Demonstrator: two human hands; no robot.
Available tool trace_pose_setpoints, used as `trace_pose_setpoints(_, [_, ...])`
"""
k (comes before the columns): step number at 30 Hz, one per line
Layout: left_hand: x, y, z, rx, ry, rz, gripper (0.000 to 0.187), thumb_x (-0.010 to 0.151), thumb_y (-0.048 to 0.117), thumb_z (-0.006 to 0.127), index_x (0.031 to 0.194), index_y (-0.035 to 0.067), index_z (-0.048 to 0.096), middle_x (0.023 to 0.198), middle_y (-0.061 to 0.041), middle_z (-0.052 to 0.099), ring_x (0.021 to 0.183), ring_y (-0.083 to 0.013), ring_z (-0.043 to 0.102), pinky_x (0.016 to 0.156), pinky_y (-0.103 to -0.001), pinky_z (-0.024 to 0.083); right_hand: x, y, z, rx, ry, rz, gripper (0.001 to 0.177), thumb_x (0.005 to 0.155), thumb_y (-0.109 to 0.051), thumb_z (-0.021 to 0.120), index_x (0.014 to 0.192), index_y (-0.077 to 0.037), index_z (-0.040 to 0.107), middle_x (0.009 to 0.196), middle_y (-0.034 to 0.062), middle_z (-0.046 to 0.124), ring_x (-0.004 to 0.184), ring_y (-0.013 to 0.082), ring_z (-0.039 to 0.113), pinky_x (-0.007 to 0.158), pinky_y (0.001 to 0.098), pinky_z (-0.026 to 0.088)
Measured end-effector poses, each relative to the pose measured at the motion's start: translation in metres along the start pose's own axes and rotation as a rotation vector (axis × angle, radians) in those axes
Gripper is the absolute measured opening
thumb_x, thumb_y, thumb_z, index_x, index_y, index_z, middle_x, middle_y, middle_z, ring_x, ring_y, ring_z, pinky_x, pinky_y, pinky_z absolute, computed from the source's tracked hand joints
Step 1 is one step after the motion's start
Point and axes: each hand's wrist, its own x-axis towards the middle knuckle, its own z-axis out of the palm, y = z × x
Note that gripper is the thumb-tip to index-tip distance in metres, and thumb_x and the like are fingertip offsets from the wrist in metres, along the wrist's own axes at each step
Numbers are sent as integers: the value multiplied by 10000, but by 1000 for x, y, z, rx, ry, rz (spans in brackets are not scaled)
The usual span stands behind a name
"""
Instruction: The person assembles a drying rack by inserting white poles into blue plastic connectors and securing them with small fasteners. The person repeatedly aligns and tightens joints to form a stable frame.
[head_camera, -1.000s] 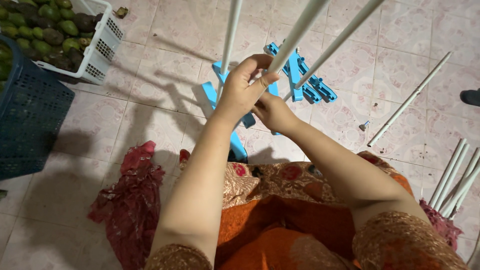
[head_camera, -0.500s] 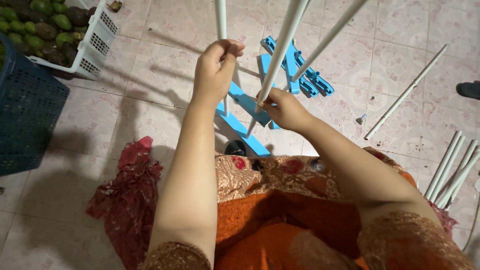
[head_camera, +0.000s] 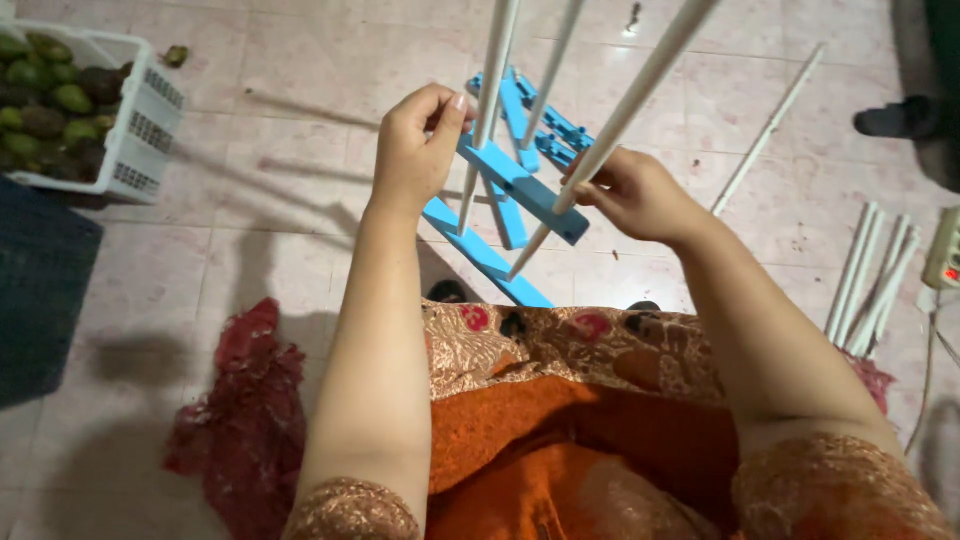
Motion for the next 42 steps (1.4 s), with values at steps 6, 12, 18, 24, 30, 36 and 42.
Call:
trace_pose_setpoints(6, [-2, 6, 40, 27, -106, -39, 233, 1047, 176, 636, 910, -4, 690, 803, -41, 719, 745, -97, 652, 723, -271, 538, -63, -8, -61, -77, 54, -32, 198, 979, -72, 654, 1165, -4, 647, 1035, 135, 756, 978, 231, 744, 865, 359, 623])
trace_pose_setpoints(12, [-5, 10, 100, 150, -185, -100, 208, 1000, 210, 677, 897, 30, 696, 737, -73, 644, 679, -144, 570, 646, -309, 489, -123, 3, -112, -24, 210, -29, 169, 1028, -14, 602, 1196, 1, 612, 1132, 126, 720, 1114, 221, 724, 971, 380, 565])
trace_pose_setpoints(18, [-13, -10, 155, 403, -301, -233, 252, 958, 289, 621, 951, 42, 671, 848, -132, 710, 793, -296, 690, 732, -393, 528, -177, 25, -150, 113, 397, -129, 216, 1113, 5, 545, 1325, 25, 504, 1234, 152, 658, 1220, 265, 677, 1080, 398, 594])
trace_pose_setpoints(24, [-27, -61, 197, 556, -506, -260, 372, 890, 261, 634, 1187, 38, 630, 1135, -207, 691, 1075, -376, 658, 932, -453, 514, -209, 40, -174, 150, 493, -124, 185, 1136, -3, 530, 1315, 28, 497, 1231, 156, 662, 1231, 273, 690, 1073, 411, 598])
trace_pose_setpoints(30, [-26, -103, 255, 416, -414, 114, 561, 902, 245, 682, 1348, -52, 517, 1316, -323, 579, 1211, -485, 543, 1017, -499, 438, -215, 55, -196, 257, 504, -184, 219, 1140, -30, 554, 1349, 21, 515, 1177, 150, 653, 1173, 271, 687, 1034, 435, 615])
trace_pose_setpoints(36, [-22, -117, 283, 228, -610, -237, 259, 1033, 199, 527, 1210, 25, 603, 1083, -178, 696, 1008, -360, 660, 866, -422, 525, -200, 68, -217, 334, 594, -256, 293, 1155, -107, 572, 1420, 3, 513, 1192, 152, 674, 1150, 307, 719, 1003, 435, 628])
trace_pose_setpoints(42, [-22, -128, 297, -193, -554, -118, 256, 1085, 210, 477, 1217, 4, 549, 989, -95, 651, 943, -183, 718, 837, -327, 546, -171, 88, -219, 576, 792, -275, 375, 1150, -167, 586, 1482, -31, 479, 1221, 139, 661, 1062, 335, 743, 915, 431, 643])
